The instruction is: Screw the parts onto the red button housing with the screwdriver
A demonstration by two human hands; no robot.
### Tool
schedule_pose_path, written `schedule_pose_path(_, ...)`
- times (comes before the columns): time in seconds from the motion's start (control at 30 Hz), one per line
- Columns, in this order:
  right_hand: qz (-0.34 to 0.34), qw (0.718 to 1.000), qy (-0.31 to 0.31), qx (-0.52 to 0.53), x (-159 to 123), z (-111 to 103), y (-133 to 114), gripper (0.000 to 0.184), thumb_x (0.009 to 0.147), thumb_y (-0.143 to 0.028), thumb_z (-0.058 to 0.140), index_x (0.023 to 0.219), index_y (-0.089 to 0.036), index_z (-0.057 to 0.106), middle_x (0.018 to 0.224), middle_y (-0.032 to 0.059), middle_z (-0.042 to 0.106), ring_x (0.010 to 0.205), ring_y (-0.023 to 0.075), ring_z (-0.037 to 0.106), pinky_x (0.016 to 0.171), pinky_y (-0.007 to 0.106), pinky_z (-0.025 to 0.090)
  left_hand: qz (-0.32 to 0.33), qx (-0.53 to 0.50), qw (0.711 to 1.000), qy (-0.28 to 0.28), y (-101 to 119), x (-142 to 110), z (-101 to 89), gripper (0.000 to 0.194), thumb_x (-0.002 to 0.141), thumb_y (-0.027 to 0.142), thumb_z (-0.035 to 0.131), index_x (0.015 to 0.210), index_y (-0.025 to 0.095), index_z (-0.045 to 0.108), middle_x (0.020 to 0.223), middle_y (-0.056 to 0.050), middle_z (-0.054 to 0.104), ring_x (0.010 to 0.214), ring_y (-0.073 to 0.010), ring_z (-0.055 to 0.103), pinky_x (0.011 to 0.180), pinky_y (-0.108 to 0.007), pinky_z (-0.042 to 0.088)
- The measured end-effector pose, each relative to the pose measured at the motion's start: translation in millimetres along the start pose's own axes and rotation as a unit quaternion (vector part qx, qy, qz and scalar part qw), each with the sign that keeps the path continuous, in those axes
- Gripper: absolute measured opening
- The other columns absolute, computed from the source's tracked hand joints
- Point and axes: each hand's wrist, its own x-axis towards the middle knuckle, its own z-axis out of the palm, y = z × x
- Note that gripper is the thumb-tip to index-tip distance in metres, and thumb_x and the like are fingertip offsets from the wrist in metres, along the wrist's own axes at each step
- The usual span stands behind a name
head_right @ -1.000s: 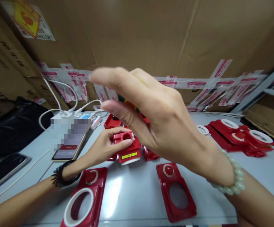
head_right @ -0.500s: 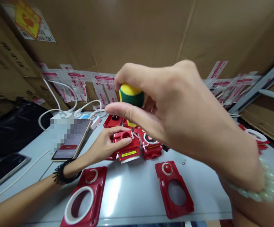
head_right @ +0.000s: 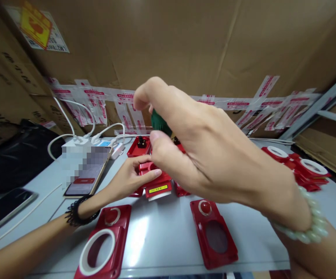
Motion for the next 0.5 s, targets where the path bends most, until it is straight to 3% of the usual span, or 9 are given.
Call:
schedule_pose_path(0.07, -0.005, 1.000, -0.015, -0.020, 0.2, -5.9, 1.1, 0.030, 0.090, -0.026, 0.045, 0.119, -0.019, 0.051, 0.096, 0.0012, 0.064, 0.072, 0.0141, 0.061, 0.061, 0.028, 0.047, 0.005, 0.002, 1.000, 0.004, -0.1, 0.1, 0.2, 0.027, 0.082, 0.038, 0.068, 0.100, 0.018, 0.069, 0.097, -0.005, 0.074, 0.088, -0.0215, 0.069, 0.077, -0.031, 0.054)
schedule_pose_path(0.17, -0.014, 0.995, 0.037, -0.096, 2.5, -8.1, 3.0, 0.027, 0.090, -0.045, 0.051, 0.102, -0.023, 0.060, 0.069, -0.0019, 0.062, 0.048, 0.0107, 0.050, 0.046, 0.028, 0.038, 0.006, 0.006, 1.000, 0.011, 0.0, -0.1, 0.4, 0.026, 0.081, 0.037, 0.069, 0.100, 0.018, 0.069, 0.095, -0.004, 0.074, 0.087, -0.0210, 0.069, 0.076, -0.030, 0.054)
schedule_pose_path(0.27, 0.029, 0.969, 0.137, -0.203, 5.5, -2.0, 4.2, 0.044, 0.084, -0.062, 0.049, 0.064, -0.024, 0.055, 0.045, -0.0027, 0.042, 0.040, 0.0103, 0.030, 0.044, 0.031, 0.027, 0.006, 0.010, 1.000, 0.008, 0.3, -0.4, 0.3, 0.027, 0.081, 0.037, 0.068, 0.100, 0.018, 0.069, 0.096, -0.004, 0.074, 0.087, -0.0210, 0.069, 0.077, -0.031, 0.054)
schedule_pose_path(0.33, 0.066, 0.946, 0.190, -0.256, 6.3, 4.0, 5.2, 0.055, 0.084, -0.068, 0.043, 0.051, -0.023, 0.045, 0.041, -0.0028, 0.030, 0.040, 0.0105, 0.021, 0.046, 0.032, 0.020, 0.008, 0.009, 1.000, 0.010, 0.4, -0.4, 0.3, 0.027, 0.081, 0.037, 0.068, 0.100, 0.018, 0.069, 0.099, -0.005, 0.073, 0.088, -0.0209, 0.069, 0.077, -0.031, 0.055)
schedule_pose_path(0.4, 0.065, 0.947, 0.197, -0.246, 5.5, 8.8, 6.3, 0.052, 0.087, -0.064, 0.039, 0.057, -0.023, 0.051, 0.042, -0.0026, 0.034, 0.040, 0.0105, 0.024, 0.046, 0.031, 0.019, 0.008, 0.004, 1.000, 0.010, 0.2, -0.2, 0.2, 0.027, 0.081, 0.038, 0.069, 0.099, 0.018, 0.069, 0.100, -0.005, 0.073, 0.087, -0.0207, 0.069, 0.077, -0.031, 0.055)
schedule_pose_path(0.47, 0.037, 0.974, 0.155, -0.163, 3.4, 10.9, 6.6, 0.038, 0.093, -0.052, 0.039, 0.087, -0.022, 0.062, 0.058, -0.0015, 0.054, 0.047, 0.0117, 0.043, 0.049, 0.029, 0.029, 0.009, -0.003, 1.000, 0.007, -0.5, 0.1, 0.1, 0.027, 0.082, 0.038, 0.068, 0.099, 0.018, 0.069, 0.098, -0.005, 0.073, 0.087, -0.0208, 0.069, 0.076, -0.030, 0.055)
schedule_pose_path(0.5, 0.025, 0.987, 0.121, -0.107, 2.1, 10.8, 6.1, 0.034, 0.095, -0.046, 0.038, 0.106, -0.021, 0.059, 0.073, -0.0003, 0.062, 0.057, 0.0129, 0.053, 0.054, 0.029, 0.036, 0.011, -0.006, 1.000, 0.004, -1.0, 0.2, 0.1, 0.027, 0.082, 0.038, 0.068, 0.100, 0.018, 0.069, 0.098, -0.005, 0.073, 0.087, -0.0211, 0.069, 0.076, -0.030, 0.055)
